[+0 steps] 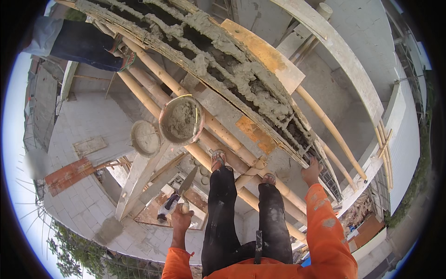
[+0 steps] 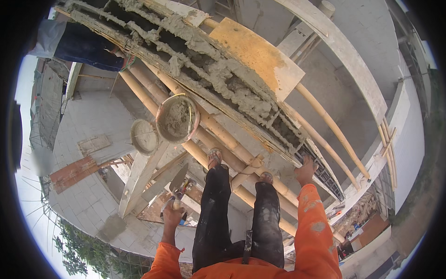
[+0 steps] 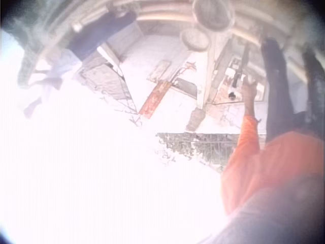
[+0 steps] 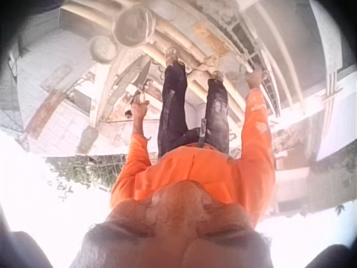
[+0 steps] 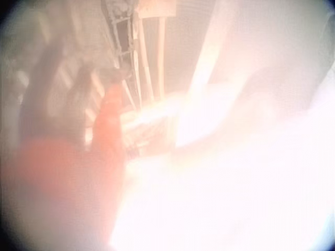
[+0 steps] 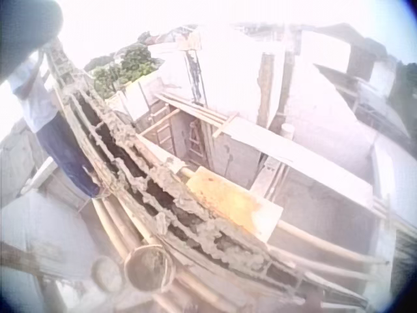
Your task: The person scoops cement from a bucket using a trowel and applies it to a concrete beam on a construction site. They repeatedly transfer the cement from the bucket to the beam, smoothing it along the surface while standing on bamboo scaffolding.
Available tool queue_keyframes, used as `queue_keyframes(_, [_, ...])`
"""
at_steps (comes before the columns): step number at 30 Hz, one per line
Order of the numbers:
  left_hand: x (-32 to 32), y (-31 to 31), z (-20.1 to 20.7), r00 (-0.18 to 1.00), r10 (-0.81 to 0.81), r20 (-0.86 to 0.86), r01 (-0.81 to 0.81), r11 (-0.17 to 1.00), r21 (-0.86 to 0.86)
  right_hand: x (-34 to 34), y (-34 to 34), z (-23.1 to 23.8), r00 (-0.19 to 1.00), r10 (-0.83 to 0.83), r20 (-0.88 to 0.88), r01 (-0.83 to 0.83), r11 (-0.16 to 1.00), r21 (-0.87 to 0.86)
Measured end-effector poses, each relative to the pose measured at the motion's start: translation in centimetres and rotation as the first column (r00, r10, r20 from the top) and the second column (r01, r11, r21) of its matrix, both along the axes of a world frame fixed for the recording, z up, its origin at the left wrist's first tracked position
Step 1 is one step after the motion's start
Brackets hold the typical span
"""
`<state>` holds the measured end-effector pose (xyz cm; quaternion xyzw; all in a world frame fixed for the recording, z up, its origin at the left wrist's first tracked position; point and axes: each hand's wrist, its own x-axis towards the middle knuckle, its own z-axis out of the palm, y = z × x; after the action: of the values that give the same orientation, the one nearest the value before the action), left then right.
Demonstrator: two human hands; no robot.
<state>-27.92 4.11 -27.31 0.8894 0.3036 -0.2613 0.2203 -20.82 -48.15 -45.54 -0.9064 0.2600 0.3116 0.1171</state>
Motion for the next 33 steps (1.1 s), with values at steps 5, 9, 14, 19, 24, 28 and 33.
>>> queue_keyframes(5, [8.8, 1.4, 2.8, 0.949, -0.313, 0.045, 0.314, 0.949, -0.018, 1.9, 1.7, 3.3, 0.984, -0.151, -0.092, 0.155, 0.987, 0.044])
queue_keyframes(9, [18.8, 0.2, 9.9, 0.671, -0.666, 0.326, 0.705, 0.71, 0.0, 0.7, 1.3, 2.3, 0.976, -0.206, -0.074, 0.208, 0.978, 0.018])
queue_keyframes(14, [33.9, -6.1, 18.4, 0.277, -0.864, 0.421, 0.824, 0.439, 0.359, 1.3, 2.5, 3.2, 0.961, -0.277, -0.014, 0.277, 0.961, 0.007])
queue_keyframes(19, [40.0, -12.8, 19.3, 0.362, -0.929, 0.08, 0.733, 0.336, 0.591, 0.7, 2.6, 2.3, 0.959, -0.281, 0.027, 0.281, 0.96, 0.017])
queue_keyframes(24, [32.5, -17.1, 17.2, 0.51, -0.834, -0.211, 0.822, 0.401, 0.405, 1.4, 2.2, 2.9, 0.967, -0.252, 0.025, 0.251, 0.967, 0.053])
queue_keyframes(28, [29.2, -19.6, 15.8, 0.419, -0.883, -0.214, 0.872, 0.326, 0.365, 1.6, 2.3, 4.5, 0.958, -0.28, 0.056, 0.273, 0.956, 0.104])
queue_keyframes(33, [29.6, -21.6, 17.3, 0.257, -0.943, -0.21, 0.898, 0.153, 0.413, 0.6, 2.4, 2.5, 0.931, -0.293, 0.217, 0.28, 0.956, 0.088])
